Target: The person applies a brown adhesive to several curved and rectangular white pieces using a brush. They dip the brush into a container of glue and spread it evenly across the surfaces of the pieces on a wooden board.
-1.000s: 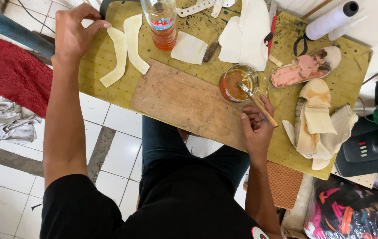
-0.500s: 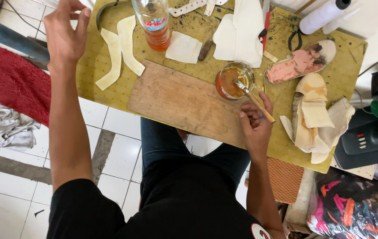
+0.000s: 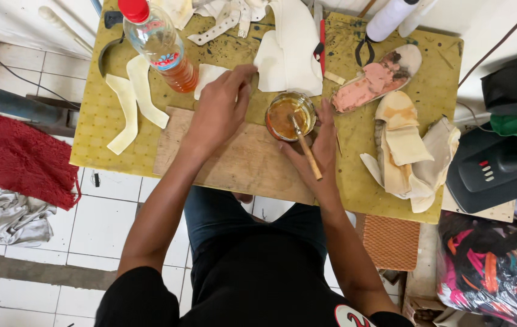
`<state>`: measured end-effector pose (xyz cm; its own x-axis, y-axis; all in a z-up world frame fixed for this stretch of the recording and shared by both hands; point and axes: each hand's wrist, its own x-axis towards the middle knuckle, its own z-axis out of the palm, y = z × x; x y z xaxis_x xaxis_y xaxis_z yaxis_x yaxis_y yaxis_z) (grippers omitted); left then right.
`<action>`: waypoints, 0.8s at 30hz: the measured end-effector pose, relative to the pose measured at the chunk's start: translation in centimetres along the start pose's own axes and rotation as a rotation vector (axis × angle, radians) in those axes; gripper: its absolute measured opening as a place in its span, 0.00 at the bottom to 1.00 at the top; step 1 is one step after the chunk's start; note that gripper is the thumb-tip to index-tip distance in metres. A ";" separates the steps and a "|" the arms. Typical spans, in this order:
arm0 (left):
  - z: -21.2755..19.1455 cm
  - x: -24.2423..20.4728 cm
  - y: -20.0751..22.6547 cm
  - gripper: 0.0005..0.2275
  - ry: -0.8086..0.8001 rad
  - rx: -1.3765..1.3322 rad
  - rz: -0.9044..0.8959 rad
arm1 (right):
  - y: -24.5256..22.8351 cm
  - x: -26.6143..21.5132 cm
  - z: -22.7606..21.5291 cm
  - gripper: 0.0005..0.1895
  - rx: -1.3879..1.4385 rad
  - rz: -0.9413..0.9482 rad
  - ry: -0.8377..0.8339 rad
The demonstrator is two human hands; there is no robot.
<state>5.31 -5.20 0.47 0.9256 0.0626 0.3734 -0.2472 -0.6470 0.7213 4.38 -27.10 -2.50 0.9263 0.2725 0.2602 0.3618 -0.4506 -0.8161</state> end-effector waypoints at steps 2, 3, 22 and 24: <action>3.1 2.4 -3.5 0.13 -0.116 0.226 -0.042 | 0.0 -0.3 0.0 0.54 -0.059 0.118 0.012; 3.8 3.3 -4.3 0.13 -0.119 0.226 -0.043 | 0.5 -0.4 0.2 0.54 -0.058 0.121 0.012; 3.3 9.5 -3.7 0.11 -0.021 -0.031 -0.088 | 0.1 -0.3 -0.6 0.41 -0.110 0.059 0.199; 3.1 10.4 -3.7 0.08 -0.041 -0.040 -0.148 | 0.8 -0.4 -0.4 0.41 -0.120 0.047 0.188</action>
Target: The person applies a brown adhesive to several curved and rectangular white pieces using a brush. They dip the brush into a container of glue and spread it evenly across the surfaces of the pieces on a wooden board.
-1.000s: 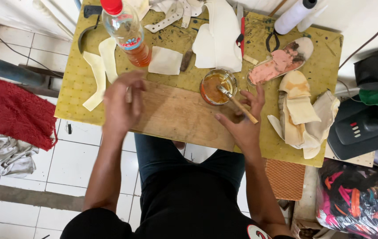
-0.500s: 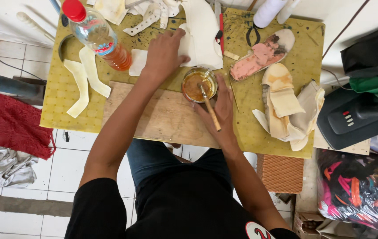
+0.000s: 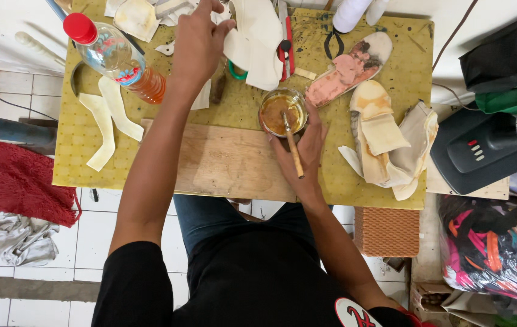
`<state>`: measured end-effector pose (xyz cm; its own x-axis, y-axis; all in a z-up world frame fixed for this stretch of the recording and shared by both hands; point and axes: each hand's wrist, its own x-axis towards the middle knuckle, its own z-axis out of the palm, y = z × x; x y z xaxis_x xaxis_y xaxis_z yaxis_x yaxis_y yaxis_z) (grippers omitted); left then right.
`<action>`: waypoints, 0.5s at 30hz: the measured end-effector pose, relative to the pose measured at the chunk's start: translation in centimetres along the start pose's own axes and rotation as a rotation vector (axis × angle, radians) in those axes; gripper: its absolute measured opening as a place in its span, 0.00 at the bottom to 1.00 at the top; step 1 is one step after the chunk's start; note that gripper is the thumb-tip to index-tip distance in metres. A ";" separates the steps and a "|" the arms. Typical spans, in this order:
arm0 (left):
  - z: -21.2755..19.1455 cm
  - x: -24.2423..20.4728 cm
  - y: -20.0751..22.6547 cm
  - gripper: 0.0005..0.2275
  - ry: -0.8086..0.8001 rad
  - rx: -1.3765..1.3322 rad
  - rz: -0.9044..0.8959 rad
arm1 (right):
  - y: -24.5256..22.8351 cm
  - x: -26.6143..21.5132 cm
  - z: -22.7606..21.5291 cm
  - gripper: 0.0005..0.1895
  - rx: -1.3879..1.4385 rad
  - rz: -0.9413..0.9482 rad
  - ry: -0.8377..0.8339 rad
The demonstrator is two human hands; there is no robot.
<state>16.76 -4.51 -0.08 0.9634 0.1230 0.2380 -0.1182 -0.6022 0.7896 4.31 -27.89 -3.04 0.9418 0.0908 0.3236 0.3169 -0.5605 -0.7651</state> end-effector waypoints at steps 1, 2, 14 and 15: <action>0.1 0.6 -0.2 0.06 0.065 0.102 0.086 | 0.4 0.0 0.2 0.42 -0.024 -0.015 0.004; 0.1 1.2 -0.4 0.07 0.129 0.205 0.173 | 0.8 0.0 0.5 0.43 -0.048 -0.030 0.007; 1.2 0.6 0.8 0.27 -0.065 0.299 0.020 | 1.5 0.0 0.8 0.43 -0.110 -0.109 0.006; 2.0 0.6 -0.4 0.27 -0.066 0.301 0.020 | 1.7 0.0 0.9 0.43 -0.109 -0.108 0.007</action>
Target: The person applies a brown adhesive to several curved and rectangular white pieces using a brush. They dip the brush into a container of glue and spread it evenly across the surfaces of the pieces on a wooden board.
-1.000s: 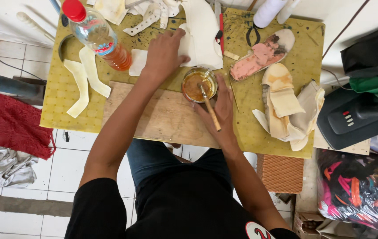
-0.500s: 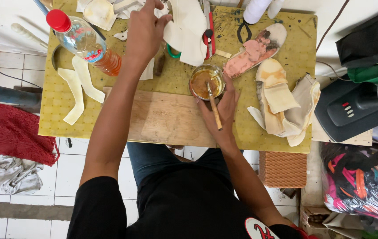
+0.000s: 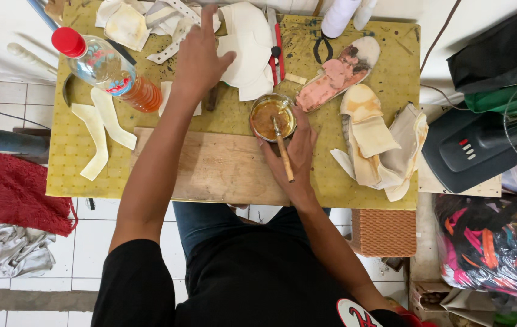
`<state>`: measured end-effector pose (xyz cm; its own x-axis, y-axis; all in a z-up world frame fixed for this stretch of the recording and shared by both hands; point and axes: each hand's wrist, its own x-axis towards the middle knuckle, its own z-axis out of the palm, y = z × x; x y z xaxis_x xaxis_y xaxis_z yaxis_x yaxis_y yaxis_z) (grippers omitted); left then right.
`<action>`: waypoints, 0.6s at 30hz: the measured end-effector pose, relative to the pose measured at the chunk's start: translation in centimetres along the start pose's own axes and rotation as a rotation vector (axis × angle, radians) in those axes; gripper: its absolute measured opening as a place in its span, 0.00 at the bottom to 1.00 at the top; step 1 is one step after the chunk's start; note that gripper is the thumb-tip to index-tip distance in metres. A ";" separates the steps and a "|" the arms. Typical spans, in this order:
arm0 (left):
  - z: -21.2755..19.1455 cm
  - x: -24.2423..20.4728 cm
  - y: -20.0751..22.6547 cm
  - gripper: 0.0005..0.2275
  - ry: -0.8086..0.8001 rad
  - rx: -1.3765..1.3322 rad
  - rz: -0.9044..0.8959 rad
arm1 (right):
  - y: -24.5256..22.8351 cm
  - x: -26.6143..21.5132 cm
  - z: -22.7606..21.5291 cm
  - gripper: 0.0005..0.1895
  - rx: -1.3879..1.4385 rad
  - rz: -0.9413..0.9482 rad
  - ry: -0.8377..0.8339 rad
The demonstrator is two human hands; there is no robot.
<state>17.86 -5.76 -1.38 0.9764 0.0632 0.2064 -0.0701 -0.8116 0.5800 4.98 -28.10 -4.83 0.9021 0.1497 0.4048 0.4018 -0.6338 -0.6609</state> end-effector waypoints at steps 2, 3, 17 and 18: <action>2.3 -0.2 -1.9 0.28 -0.110 0.258 -0.140 | 0.3 -0.1 0.3 0.43 -0.021 -0.050 0.014; 2.5 -0.4 -2.1 0.28 -0.112 0.259 -0.144 | 0.0 -0.2 0.1 0.43 -0.019 -0.048 0.010; -0.9 -2.1 -1.1 0.39 -0.042 -0.397 -0.132 | -0.5 -0.2 -0.2 0.42 0.037 0.005 0.008; -1.0 -1.8 -1.1 0.39 -0.044 -0.397 -0.134 | -0.6 -0.2 -0.3 0.42 0.038 0.007 0.007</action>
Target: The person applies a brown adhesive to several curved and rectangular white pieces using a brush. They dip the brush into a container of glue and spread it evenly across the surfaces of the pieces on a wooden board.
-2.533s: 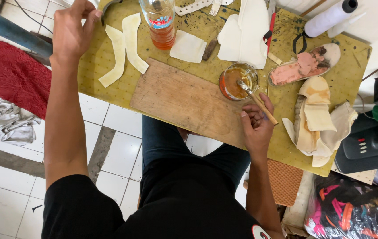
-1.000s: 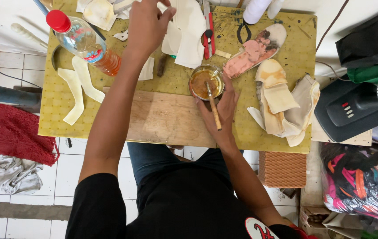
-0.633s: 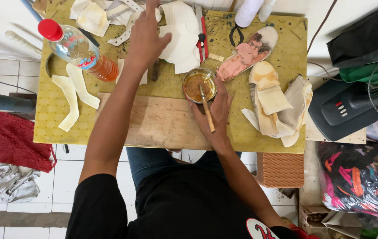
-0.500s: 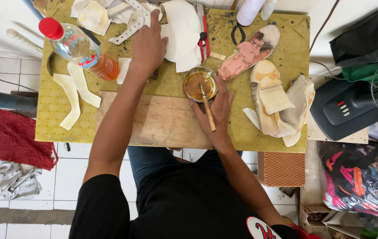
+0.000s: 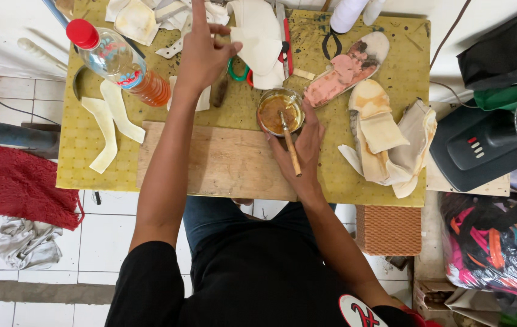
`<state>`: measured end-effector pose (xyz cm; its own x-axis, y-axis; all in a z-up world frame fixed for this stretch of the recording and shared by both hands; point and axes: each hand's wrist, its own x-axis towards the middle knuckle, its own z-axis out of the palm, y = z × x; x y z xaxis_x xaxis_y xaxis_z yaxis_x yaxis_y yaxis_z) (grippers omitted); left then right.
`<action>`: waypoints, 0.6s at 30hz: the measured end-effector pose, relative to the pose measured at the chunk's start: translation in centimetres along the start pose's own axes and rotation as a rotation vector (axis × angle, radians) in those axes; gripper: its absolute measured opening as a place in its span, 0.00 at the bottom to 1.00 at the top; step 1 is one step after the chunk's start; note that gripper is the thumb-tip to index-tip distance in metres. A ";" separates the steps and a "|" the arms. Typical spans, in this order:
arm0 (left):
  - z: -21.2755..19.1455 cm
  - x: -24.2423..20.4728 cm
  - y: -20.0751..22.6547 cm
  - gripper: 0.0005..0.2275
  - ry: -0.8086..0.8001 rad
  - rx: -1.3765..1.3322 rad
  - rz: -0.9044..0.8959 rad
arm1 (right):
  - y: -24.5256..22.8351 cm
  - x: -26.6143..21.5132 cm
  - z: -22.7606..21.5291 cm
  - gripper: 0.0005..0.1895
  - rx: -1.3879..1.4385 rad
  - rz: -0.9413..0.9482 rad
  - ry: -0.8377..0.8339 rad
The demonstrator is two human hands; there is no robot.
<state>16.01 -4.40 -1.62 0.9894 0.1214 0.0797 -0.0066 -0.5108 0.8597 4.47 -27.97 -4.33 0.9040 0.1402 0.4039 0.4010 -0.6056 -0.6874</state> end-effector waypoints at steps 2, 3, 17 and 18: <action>-0.2 0.8 0.1 0.31 0.069 -0.113 0.187 | -0.2 0.0 -0.1 0.43 -0.002 0.029 -0.015; -0.8 0.5 0.9 0.31 0.069 -0.112 0.186 | -0.1 -0.1 -0.1 0.43 -0.001 0.029 -0.017; -4.6 -12.9 2.1 0.34 0.002 -0.662 0.255 | -0.5 -0.2 -1.3 0.46 0.177 0.042 -0.097; -4.4 -14.3 0.8 0.34 0.014 -0.660 0.249 | -0.5 -0.5 -1.5 0.46 0.182 0.037 -0.109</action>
<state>1.21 -2.79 0.17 0.9450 0.0813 0.3167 -0.3238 0.0977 0.9411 3.61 -28.87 -3.28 0.9254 0.2101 0.3153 0.3782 -0.4618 -0.8023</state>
